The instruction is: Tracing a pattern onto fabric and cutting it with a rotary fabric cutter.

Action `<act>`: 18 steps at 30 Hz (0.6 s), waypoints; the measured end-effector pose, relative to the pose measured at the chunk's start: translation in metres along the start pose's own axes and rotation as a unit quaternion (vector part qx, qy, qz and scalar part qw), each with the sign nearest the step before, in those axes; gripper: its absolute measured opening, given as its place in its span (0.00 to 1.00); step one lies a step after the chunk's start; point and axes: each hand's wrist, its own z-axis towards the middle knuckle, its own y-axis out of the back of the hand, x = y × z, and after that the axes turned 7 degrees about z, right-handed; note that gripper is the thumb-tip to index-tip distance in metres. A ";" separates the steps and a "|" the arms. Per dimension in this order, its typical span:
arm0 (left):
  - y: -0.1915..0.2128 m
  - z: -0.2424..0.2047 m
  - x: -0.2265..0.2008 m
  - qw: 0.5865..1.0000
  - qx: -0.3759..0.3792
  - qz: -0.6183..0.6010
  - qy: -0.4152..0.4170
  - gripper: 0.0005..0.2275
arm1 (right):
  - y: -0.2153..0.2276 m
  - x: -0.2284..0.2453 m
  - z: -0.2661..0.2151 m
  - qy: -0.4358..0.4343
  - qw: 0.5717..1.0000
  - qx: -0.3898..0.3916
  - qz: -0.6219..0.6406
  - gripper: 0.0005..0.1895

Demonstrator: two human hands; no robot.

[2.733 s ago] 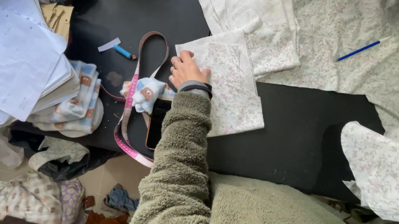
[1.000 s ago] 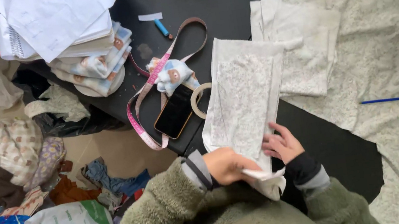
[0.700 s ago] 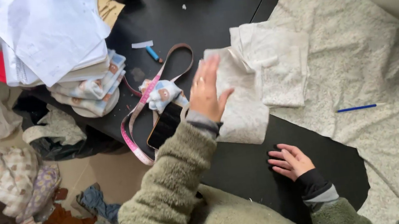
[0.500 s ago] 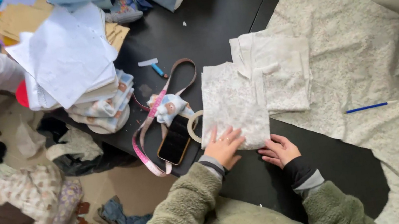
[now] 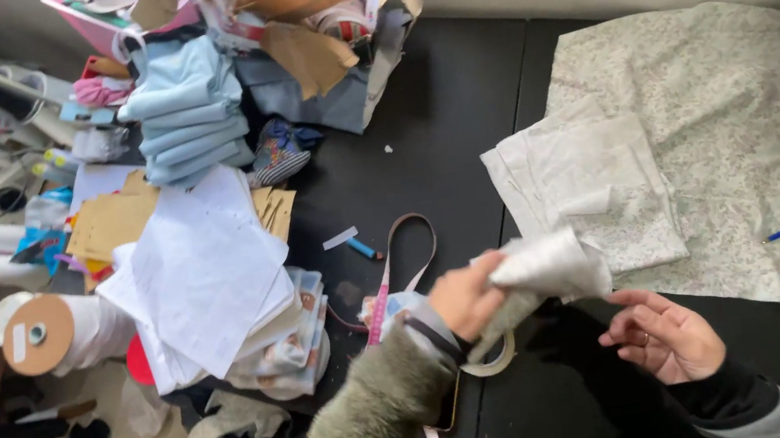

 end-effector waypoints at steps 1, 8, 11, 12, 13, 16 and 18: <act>0.028 0.022 0.004 0.999 0.004 -0.034 -0.008 0.16 | -0.008 0.008 -0.006 0.007 1.000 0.023 -0.009 0.23; 0.166 0.174 -0.009 0.965 -0.114 0.187 -0.144 0.12 | 0.035 -0.012 -0.048 0.010 0.993 -0.106 -0.057 0.24; 0.194 0.193 -0.028 0.907 -0.226 0.265 -0.237 0.11 | 0.045 -0.026 -0.075 0.029 0.989 -0.143 -0.018 0.23; 0.190 0.201 -0.020 0.908 -0.221 0.260 -0.244 0.11 | 0.059 -0.033 -0.077 0.033 0.988 -0.151 -0.013 0.23; 0.187 0.210 -0.013 0.905 -0.212 0.271 -0.250 0.12 | 0.072 -0.040 -0.081 0.029 0.987 -0.155 0.005 0.22; 0.145 0.237 0.060 0.912 -0.180 0.307 -0.204 0.17 | 0.088 -0.053 -0.085 0.024 0.985 -0.166 0.032 0.21; 0.097 0.244 0.119 0.917 -0.160 0.332 -0.154 0.20 | 0.080 -0.048 -0.081 0.027 0.984 -0.170 0.037 0.20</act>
